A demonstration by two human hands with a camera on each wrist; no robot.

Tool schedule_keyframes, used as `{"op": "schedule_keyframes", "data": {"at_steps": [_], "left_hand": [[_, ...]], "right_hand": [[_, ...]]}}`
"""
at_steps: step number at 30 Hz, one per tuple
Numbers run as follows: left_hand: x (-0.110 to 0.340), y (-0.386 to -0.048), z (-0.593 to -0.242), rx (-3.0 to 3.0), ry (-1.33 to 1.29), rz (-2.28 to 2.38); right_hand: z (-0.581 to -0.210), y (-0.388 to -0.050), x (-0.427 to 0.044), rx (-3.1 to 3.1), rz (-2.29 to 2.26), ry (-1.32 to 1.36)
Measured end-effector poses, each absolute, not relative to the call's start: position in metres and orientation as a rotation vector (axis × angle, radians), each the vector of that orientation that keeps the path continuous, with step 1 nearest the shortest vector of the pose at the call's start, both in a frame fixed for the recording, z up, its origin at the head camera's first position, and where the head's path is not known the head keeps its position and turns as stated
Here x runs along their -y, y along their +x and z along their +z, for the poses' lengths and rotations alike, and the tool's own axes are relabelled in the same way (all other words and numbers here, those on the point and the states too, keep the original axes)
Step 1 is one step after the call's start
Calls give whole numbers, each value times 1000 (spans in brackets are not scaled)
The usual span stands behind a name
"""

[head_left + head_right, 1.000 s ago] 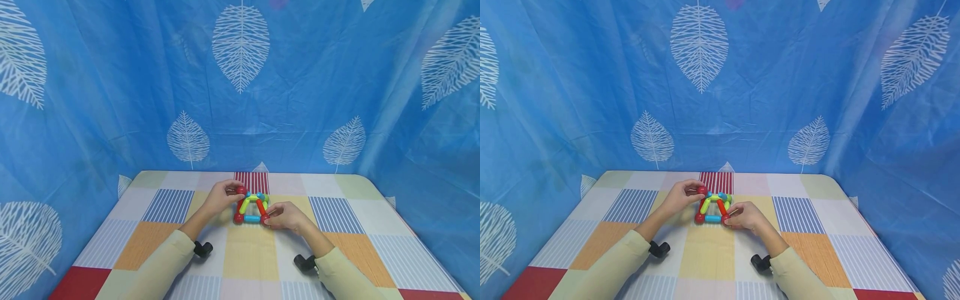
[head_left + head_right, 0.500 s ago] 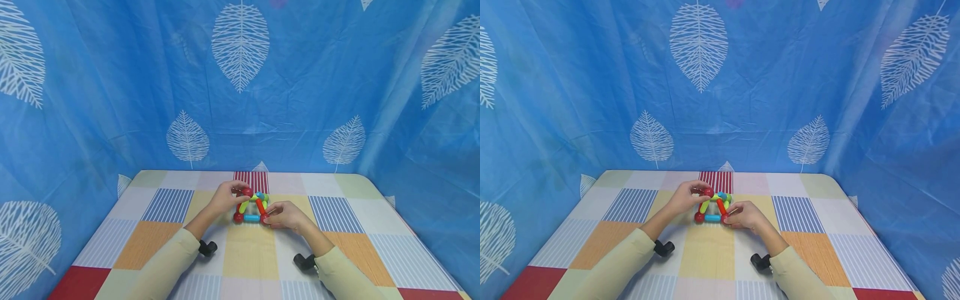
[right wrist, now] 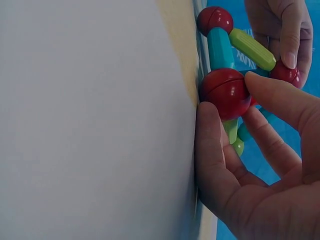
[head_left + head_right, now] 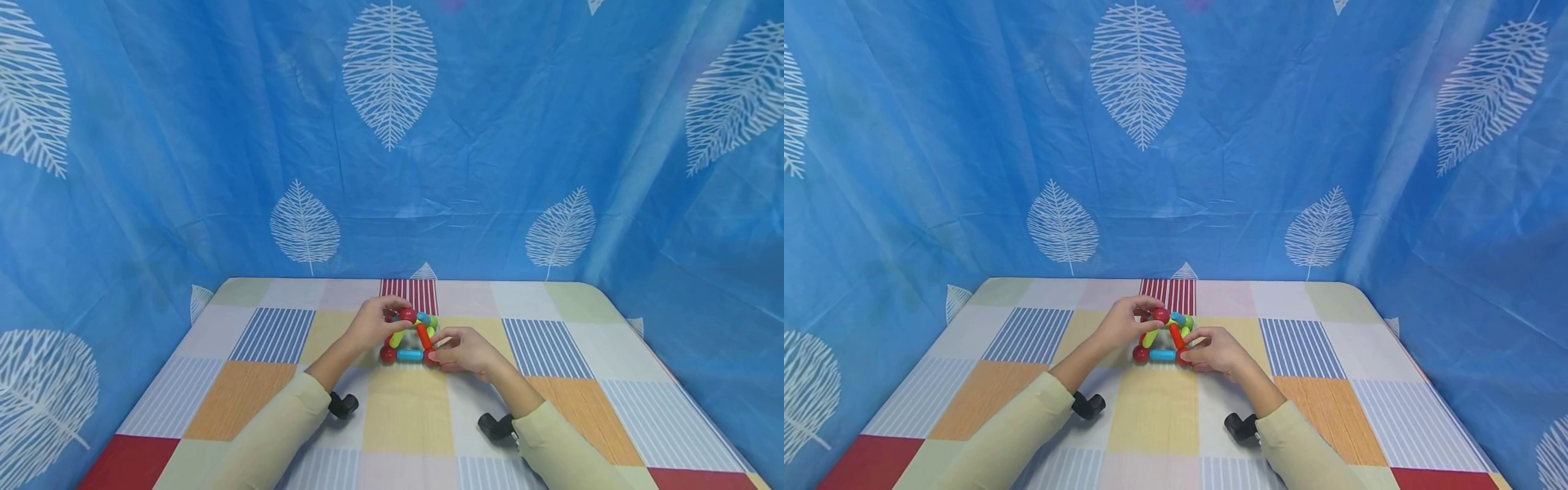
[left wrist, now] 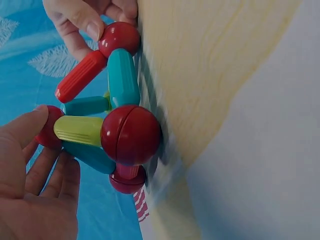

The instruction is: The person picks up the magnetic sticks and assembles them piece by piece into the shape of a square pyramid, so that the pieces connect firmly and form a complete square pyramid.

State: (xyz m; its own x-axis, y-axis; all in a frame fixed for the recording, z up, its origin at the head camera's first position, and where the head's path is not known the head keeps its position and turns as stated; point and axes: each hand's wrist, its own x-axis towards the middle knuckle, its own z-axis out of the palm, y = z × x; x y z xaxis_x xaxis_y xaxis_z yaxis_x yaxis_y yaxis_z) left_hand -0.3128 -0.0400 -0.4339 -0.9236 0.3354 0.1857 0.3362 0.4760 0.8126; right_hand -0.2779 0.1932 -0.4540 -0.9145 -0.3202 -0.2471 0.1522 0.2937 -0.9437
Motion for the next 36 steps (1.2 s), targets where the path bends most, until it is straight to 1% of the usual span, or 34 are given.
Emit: {"op": "schedule_keyframes", "data": {"at_steps": [8, 17, 21, 24, 30, 36], "left_hand": [[37, -313, -434, 2704, -685, -1438], [36, -311, -433, 2725, -635, -1439], [37, -309, -433, 2705, -668, -1447], [41, -308, -436, 2705, -685, -1444], [56, -305, -446, 2785, -603, -1430], [62, -304, -450, 2796, -678, -1385]], "right_hand": [[-454, -278, -193, -2197, -1643, -178], [-451, -277, -191, -2263, -1579, -184], [-450, -276, -191, -2264, -1569, -187], [-448, -277, -191, -2251, -1566, -214], [-445, -281, -192, -2277, -1492, -285], [-443, -282, -191, -2323, -1443, -315]]}}
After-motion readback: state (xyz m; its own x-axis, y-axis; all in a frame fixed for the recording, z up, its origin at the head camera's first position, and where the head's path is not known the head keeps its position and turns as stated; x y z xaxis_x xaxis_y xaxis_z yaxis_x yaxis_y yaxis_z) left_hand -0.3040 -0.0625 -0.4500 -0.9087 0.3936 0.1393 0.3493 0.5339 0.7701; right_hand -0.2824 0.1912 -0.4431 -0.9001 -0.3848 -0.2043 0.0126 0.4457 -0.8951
